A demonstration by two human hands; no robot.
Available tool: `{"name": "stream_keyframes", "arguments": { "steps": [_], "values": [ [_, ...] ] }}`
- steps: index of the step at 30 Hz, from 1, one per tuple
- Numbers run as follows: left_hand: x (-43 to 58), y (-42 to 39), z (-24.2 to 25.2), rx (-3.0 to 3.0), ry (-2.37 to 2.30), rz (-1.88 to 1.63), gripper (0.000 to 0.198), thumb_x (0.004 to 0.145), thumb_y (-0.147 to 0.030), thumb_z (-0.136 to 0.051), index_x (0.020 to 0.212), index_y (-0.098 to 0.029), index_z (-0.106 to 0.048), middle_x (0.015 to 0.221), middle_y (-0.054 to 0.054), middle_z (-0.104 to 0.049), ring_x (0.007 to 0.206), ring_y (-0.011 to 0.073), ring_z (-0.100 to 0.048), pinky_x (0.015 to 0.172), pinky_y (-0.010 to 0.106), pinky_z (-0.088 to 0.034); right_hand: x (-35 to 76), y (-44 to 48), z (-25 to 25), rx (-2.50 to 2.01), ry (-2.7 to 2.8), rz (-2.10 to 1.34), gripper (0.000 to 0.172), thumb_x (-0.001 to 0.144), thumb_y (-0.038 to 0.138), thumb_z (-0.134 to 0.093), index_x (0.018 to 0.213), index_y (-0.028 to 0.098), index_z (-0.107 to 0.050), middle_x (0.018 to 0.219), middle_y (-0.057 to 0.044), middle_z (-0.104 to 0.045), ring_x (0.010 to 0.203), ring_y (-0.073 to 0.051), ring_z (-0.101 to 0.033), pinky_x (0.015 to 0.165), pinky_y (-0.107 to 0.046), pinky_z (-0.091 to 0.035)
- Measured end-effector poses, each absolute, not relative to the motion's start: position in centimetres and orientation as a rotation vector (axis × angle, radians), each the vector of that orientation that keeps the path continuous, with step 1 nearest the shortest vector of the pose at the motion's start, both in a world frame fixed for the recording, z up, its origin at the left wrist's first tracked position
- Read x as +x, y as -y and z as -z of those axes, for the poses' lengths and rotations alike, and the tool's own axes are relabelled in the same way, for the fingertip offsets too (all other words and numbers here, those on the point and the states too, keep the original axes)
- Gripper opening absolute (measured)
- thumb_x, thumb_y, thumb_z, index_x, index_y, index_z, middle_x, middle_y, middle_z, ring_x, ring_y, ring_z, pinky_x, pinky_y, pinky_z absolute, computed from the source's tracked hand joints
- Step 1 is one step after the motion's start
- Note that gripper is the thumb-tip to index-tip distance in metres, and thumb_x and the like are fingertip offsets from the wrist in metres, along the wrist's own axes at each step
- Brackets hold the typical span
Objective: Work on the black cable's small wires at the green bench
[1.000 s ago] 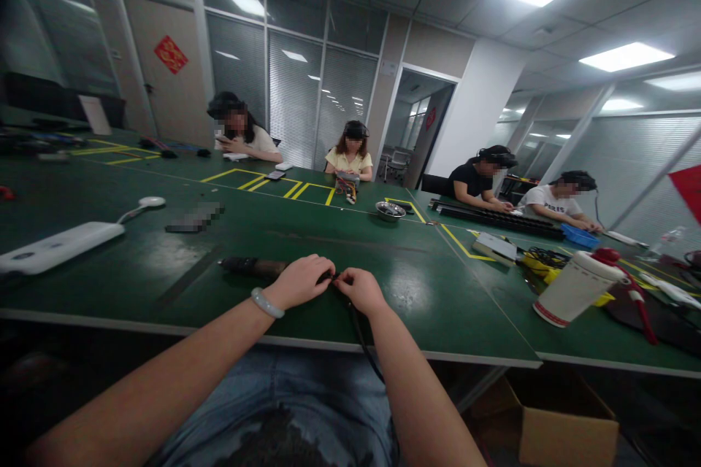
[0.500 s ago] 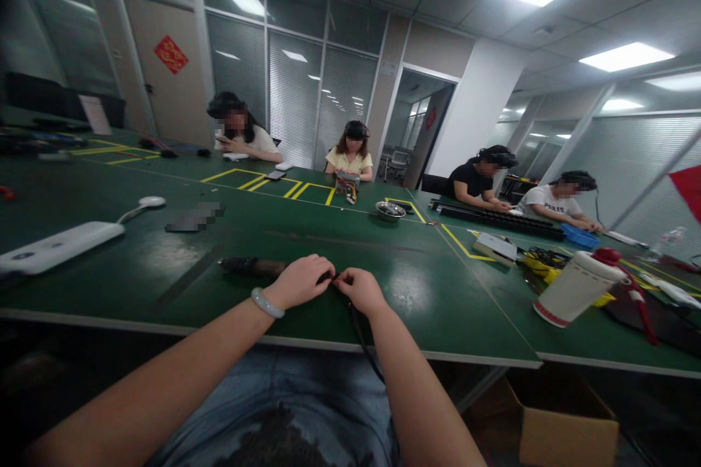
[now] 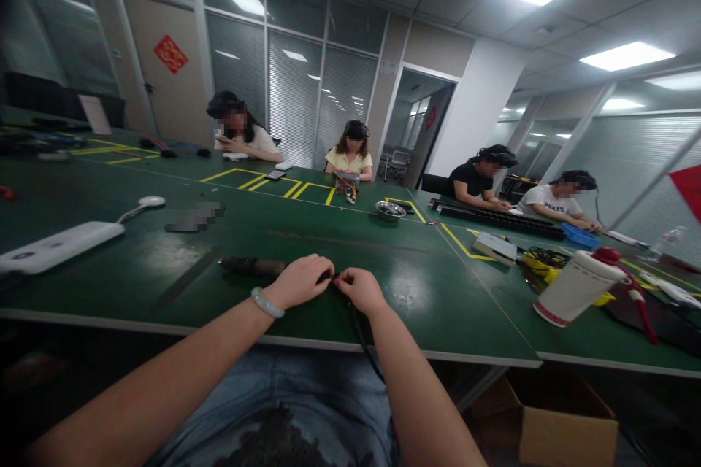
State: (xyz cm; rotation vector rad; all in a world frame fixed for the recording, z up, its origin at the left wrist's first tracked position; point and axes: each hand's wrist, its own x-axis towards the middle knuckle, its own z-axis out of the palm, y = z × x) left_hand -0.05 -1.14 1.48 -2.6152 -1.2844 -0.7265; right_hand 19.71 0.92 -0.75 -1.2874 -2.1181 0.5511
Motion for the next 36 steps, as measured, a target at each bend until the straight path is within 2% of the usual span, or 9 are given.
{"name": "stream_keyframes", "arguments": {
  "steps": [15, 27, 36],
  "values": [
    [-0.02, 1.29, -1.63, -2.622, 1.273, 0.718, 0.010, 0.086, -0.025, -0.054, 0.092, -0.021, -0.060, 0.092, 0.004, -0.062, 0.091, 0.0191, -0.054, 0.079, 0.031, -0.043, 19.79, -1.04, 0.91, -1.266, 2.121, -0.567, 0.019, 0.081, 0.036, -0.060, 0.081, 0.020, -0.070, 0.078, -0.001, -0.069, 0.070, -0.015, -0.061, 0.065, -0.024, -0.043],
    [-0.07, 0.97, -1.21, -2.603, 1.293, 0.771, 0.014, 0.085, -0.026, -0.054, 0.099, -0.023, -0.057, 0.093, 0.004, -0.062, 0.092, 0.0199, -0.055, 0.080, 0.032, -0.043, 19.89, -1.20, 1.12, -1.257, 2.115, -0.565, 0.019, 0.081, 0.037, -0.060, 0.079, 0.020, -0.070, 0.078, 0.000, -0.069, 0.070, -0.015, -0.060, 0.064, -0.024, -0.041],
    [-0.09, 1.20, -1.56, -2.622, 1.266, 0.748, 0.008, 0.085, -0.023, -0.053, 0.092, -0.021, -0.057, 0.092, 0.004, -0.062, 0.088, 0.0190, -0.054, 0.077, 0.031, -0.041, 19.79, -0.85, 0.67, -1.260, 2.111, -0.558, 0.019, 0.080, 0.036, -0.061, 0.080, 0.020, -0.070, 0.079, 0.000, -0.070, 0.070, -0.015, -0.059, 0.064, -0.024, -0.041]
  ]
}}
